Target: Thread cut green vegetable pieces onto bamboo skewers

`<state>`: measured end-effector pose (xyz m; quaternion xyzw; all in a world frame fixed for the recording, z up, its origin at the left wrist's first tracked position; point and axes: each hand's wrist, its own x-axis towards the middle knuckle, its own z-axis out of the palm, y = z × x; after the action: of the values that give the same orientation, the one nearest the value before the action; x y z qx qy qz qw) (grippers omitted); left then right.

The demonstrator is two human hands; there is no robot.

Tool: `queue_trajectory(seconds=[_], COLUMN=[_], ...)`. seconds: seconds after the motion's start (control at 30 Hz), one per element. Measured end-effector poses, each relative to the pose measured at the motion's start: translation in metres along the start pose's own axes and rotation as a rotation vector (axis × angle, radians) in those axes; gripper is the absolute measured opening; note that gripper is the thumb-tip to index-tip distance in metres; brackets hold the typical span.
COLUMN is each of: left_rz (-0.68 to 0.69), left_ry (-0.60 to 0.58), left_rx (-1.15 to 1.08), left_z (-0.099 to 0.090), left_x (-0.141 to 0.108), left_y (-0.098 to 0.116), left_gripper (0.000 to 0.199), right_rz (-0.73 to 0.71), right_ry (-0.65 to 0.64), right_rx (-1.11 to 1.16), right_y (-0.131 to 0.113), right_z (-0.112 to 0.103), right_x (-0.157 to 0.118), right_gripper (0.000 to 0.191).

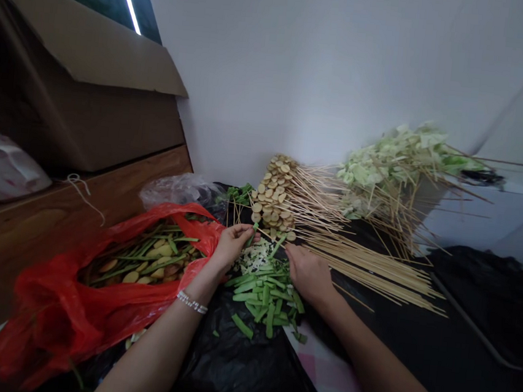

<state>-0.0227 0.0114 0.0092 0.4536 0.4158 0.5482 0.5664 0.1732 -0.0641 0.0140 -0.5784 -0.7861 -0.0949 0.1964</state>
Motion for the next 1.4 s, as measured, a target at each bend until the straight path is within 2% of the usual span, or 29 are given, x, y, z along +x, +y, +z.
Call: queue_trajectory(seconds=[0.13,0.37,0.57,0.97,1.23,1.4], left_rz=[-0.033,-0.056,-0.079,-0.178,-0.386,-0.337], left_ry=[0.036,0.024,-0.024,0.02,-0.112,-0.085], left_rx=[-0.112,-0.149,-0.191,-0.228,-0.409,-0.385], left_z=[0.001,0.001,-0.001,-0.005,-0.006,-0.007], left_x=[-0.002,-0.004,-0.004,-0.002,-0.006,-0.003], left_y=[0.002,0.004,0.007,0.01,0.012,0.009], left_gripper=[0.026,0.024,0.026,0.017,0.016,0.017], right_rz=[-0.021,-0.009,0.004,0.003,0.011,0.015], right_ry=[-0.034,-0.063,-0.052,-0.032,-0.03,-0.041], right_rx=[0.001,-0.01,-0.03,-0.021,-0.041,-0.064], right_y=[-0.002,-0.002,-0.001,-0.003,-0.002,0.0], right_z=[0.001,-0.003,-0.002,-0.004,-0.004,-0.004], right_x=[-0.001,0.0,0.0,-0.001,0.0,0.001], right_gripper=[0.028,0.028,0.027,0.027,0.028,0.029])
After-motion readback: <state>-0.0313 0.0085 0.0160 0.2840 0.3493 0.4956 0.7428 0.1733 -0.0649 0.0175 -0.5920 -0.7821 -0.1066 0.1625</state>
